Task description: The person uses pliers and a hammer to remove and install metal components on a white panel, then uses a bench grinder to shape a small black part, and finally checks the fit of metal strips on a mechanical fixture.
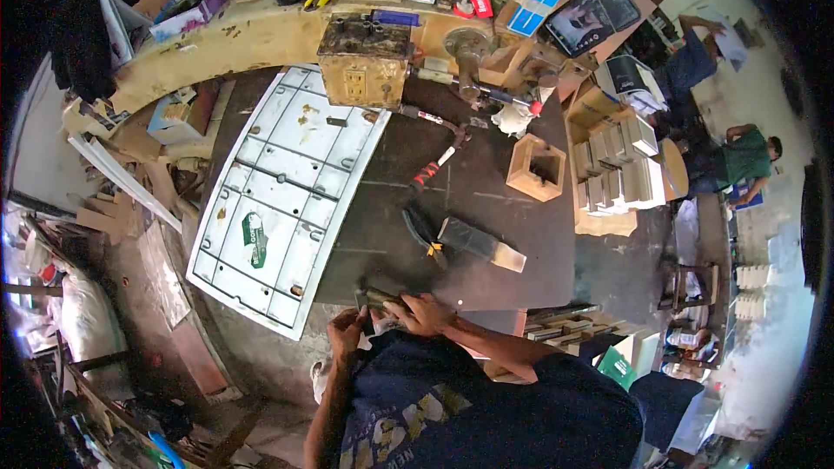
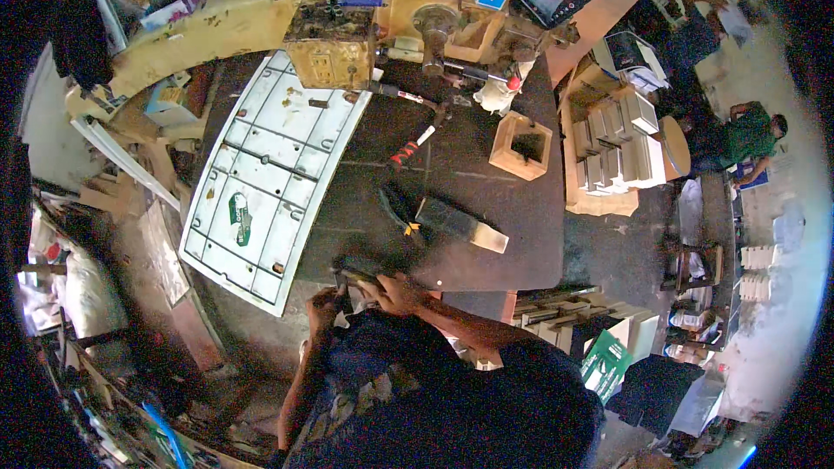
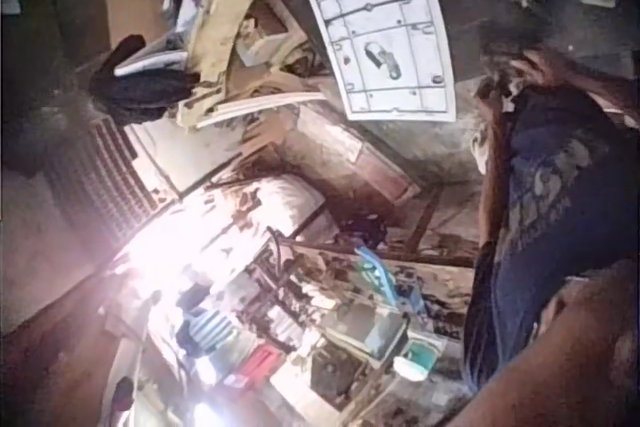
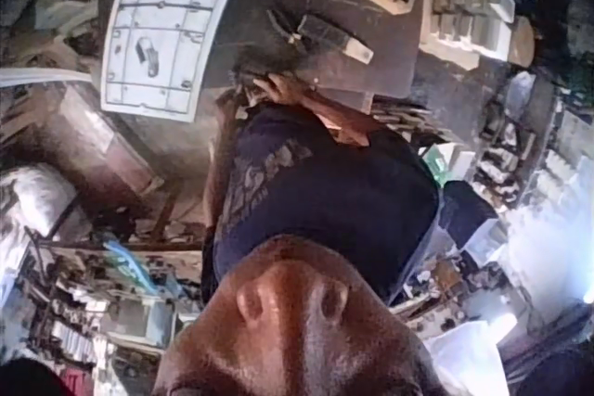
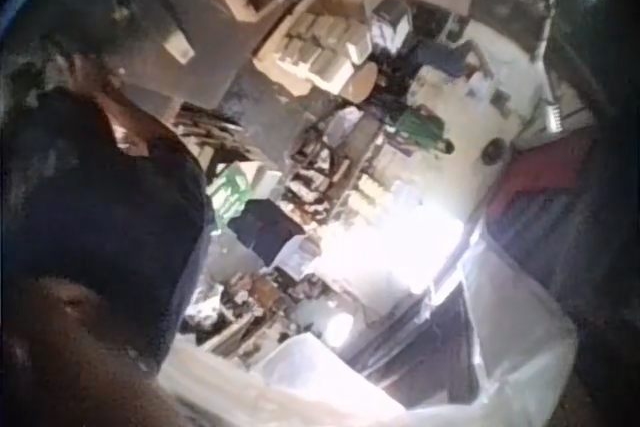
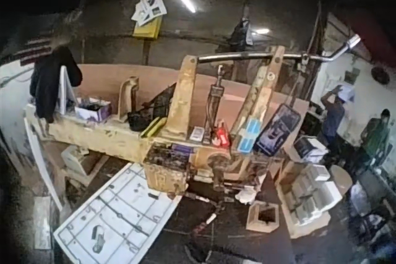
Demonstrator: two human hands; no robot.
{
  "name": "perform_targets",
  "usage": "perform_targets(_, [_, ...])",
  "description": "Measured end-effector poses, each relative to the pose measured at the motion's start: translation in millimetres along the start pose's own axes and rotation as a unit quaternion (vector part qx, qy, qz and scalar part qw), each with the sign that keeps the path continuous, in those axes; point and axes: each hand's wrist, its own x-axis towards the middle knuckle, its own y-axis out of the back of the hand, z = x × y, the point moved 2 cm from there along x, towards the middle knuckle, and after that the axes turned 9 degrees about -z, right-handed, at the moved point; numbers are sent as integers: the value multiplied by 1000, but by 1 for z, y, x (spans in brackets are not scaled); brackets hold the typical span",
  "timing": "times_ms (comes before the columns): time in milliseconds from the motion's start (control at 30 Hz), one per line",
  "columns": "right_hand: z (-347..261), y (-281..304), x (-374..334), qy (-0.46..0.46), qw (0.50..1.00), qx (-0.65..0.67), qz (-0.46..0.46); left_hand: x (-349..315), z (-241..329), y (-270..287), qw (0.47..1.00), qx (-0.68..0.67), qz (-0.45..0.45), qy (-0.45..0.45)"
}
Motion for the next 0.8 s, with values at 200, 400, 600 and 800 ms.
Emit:
perform_targets(200, [3,66,17,-273,960,-59,-11,-71,44,69,983,-79,127,-107])
perform_targets(400, [-9,118,69,-185,966,-130,126,-45,40,203,925,-22,364,-111])
perform_targets(600, [39,255,118,-311,854,-88,407,-15,63,185,932,-44,321,-163])
perform_targets(800, [79,462,112,-102,756,-72,643,-5,48,207,930,-123,328,-113])
